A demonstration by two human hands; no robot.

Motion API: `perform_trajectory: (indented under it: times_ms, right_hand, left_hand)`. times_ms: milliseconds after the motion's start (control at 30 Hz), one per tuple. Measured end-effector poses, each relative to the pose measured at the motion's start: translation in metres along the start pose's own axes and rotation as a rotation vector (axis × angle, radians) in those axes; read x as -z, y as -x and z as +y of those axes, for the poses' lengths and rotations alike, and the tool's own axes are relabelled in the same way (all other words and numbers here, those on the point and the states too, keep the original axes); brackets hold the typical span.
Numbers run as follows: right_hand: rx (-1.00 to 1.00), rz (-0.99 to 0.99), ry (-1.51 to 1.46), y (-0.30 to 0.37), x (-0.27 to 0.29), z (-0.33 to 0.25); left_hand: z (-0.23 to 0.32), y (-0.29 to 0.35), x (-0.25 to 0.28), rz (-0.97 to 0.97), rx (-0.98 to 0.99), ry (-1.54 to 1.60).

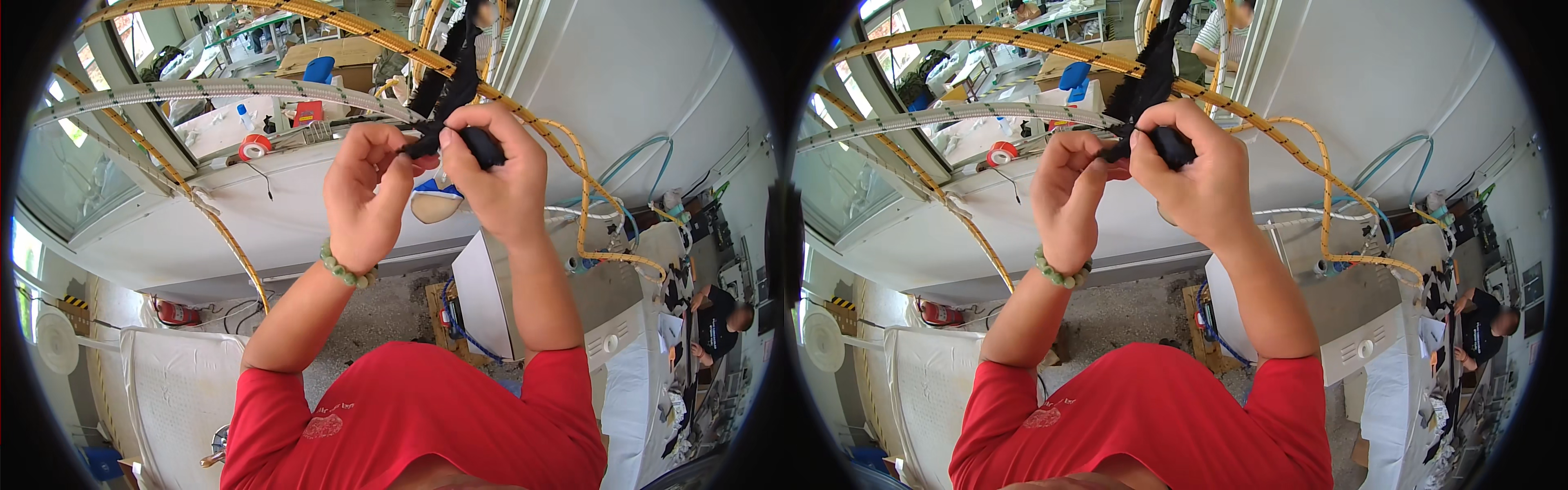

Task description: Iron and fold a grey long-sleeved shirt on a pressing table.

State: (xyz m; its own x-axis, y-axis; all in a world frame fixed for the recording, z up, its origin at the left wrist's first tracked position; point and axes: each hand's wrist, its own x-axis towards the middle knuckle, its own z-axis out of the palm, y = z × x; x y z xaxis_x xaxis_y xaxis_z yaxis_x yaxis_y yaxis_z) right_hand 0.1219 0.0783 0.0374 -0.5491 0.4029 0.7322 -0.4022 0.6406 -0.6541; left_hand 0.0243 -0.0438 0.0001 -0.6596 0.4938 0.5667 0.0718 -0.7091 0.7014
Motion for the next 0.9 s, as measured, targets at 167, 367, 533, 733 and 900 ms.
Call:
perform_trajectory:
  times_ms: [167, 367, 533, 733, 900]
  right_hand:
    - [-0.102, -0.017, -0.123, -0.001, 0.003, -0.002]
    - [-0.142, -0.017, -0.212, -0.002, 0.006, -0.004]
    - [-0.139, 0.003, -0.251, 0.001, 0.002, 0.001]
    - [-0.017, 0.037, -0.134, 0.008, -0.006, 0.009]
    - [-0.068, 0.037, -0.142, 0.013, -0.006, 0.003]
  left_hand:
    - [0.003, -0.005, 0.002, -0.126, -0.103, -0.522]
    - [0.005, -0.008, 0.004, -0.102, 0.111, 0.098]
    - [0.001, -0.007, 0.002, -0.024, 0.226, 0.37]
    - [-0.006, -0.005, -0.001, 0.075, 0.234, 0.384]
    - [-0.009, 0.005, -0.009, 0.211, 0.279, 0.395]
